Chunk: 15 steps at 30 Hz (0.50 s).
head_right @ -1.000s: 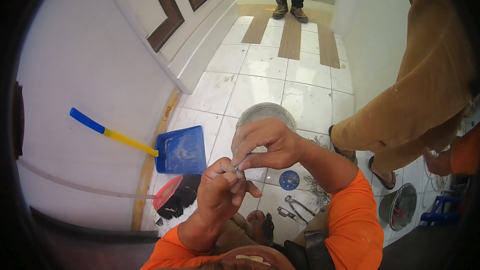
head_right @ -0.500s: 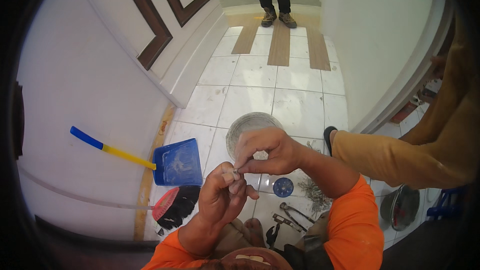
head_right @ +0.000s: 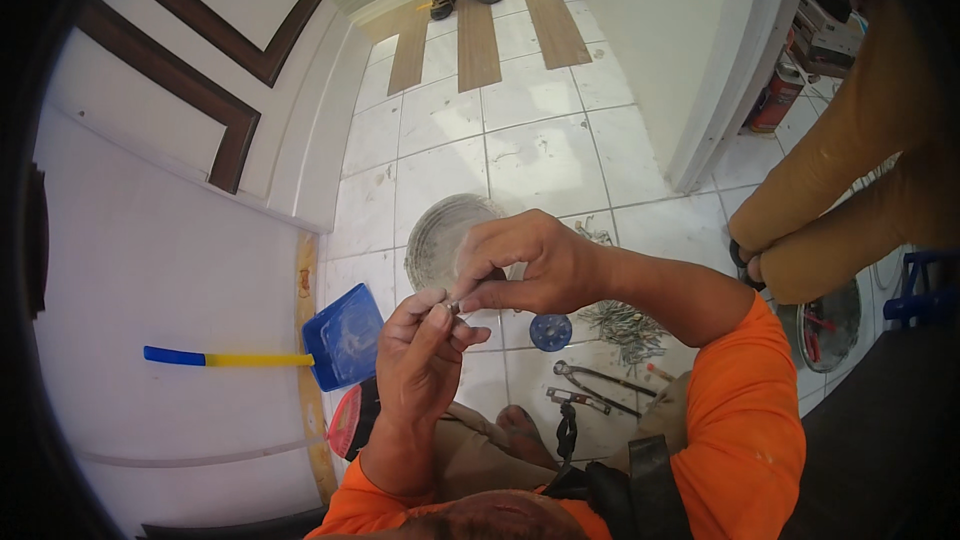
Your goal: The person sits on a tiled floor and repeatedly picks up small metal fasteners and blue plastic discs from a pile. They insert the fasteners into the discs by hand, then place the assembled units back onto the floor. Tools and a dustpan are visible nearby but not used.
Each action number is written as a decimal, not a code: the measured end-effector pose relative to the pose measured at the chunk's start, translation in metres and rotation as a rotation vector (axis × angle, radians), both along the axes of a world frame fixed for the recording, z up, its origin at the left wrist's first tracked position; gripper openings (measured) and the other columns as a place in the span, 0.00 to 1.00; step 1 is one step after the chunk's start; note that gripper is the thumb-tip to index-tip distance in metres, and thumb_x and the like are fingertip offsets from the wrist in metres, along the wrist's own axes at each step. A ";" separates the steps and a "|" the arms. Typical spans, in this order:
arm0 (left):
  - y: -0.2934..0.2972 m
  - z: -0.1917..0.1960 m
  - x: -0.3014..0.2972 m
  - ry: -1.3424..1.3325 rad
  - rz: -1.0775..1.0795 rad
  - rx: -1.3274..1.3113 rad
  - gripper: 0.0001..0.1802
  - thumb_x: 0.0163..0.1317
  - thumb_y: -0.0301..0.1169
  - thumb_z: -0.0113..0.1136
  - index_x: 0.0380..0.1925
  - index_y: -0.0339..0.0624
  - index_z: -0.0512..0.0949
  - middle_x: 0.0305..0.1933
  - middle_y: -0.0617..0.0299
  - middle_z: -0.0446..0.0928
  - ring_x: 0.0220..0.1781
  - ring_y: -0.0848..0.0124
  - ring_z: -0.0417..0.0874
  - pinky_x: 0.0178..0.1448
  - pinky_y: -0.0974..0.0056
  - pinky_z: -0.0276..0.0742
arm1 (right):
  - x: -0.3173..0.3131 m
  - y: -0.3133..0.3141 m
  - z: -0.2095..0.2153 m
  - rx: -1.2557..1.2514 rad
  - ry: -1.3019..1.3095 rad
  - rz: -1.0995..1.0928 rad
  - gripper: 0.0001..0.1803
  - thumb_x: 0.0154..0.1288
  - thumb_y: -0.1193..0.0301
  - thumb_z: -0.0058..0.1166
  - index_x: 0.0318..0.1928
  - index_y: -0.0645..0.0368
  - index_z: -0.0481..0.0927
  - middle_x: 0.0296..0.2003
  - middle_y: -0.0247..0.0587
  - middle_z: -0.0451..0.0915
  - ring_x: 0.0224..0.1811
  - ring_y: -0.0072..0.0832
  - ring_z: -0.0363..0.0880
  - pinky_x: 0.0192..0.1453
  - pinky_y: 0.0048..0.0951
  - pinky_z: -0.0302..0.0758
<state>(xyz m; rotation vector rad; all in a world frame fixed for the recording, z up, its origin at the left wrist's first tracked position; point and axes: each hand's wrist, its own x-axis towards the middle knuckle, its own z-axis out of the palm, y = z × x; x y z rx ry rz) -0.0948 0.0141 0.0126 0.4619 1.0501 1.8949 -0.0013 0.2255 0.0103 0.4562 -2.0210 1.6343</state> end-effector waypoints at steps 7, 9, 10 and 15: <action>0.029 -0.015 0.020 0.084 0.028 -0.039 0.17 0.73 0.19 0.62 0.60 0.35 0.77 0.45 0.55 0.85 0.43 0.65 0.89 0.53 0.55 0.91 | 0.032 0.021 -0.014 0.039 -0.036 -0.111 0.06 0.65 0.76 0.71 0.42 0.60 0.89 0.34 0.39 0.84 0.32 0.27 0.80 0.37 0.29 0.76; 0.037 -0.018 0.026 0.156 0.033 -0.064 0.18 0.72 0.19 0.63 0.60 0.35 0.77 0.46 0.54 0.84 0.43 0.66 0.89 0.53 0.56 0.91 | 0.044 0.025 -0.015 0.079 -0.061 -0.138 0.06 0.65 0.76 0.70 0.42 0.60 0.89 0.34 0.40 0.84 0.31 0.29 0.81 0.37 0.30 0.76; 0.041 -0.018 0.029 0.201 0.037 -0.088 0.18 0.72 0.18 0.63 0.60 0.35 0.77 0.46 0.54 0.84 0.43 0.66 0.89 0.53 0.56 0.91 | 0.049 0.028 -0.015 0.100 -0.072 -0.149 0.05 0.65 0.76 0.69 0.42 0.60 0.89 0.34 0.41 0.84 0.31 0.30 0.81 0.37 0.31 0.77; 0.054 -0.025 0.035 0.365 -0.017 -0.207 0.18 0.72 0.17 0.62 0.60 0.33 0.77 0.47 0.56 0.82 0.45 0.68 0.87 0.54 0.57 0.90 | 0.066 0.039 -0.026 0.223 -0.046 -0.211 0.06 0.63 0.77 0.68 0.41 0.60 0.88 0.34 0.44 0.84 0.34 0.41 0.84 0.39 0.37 0.80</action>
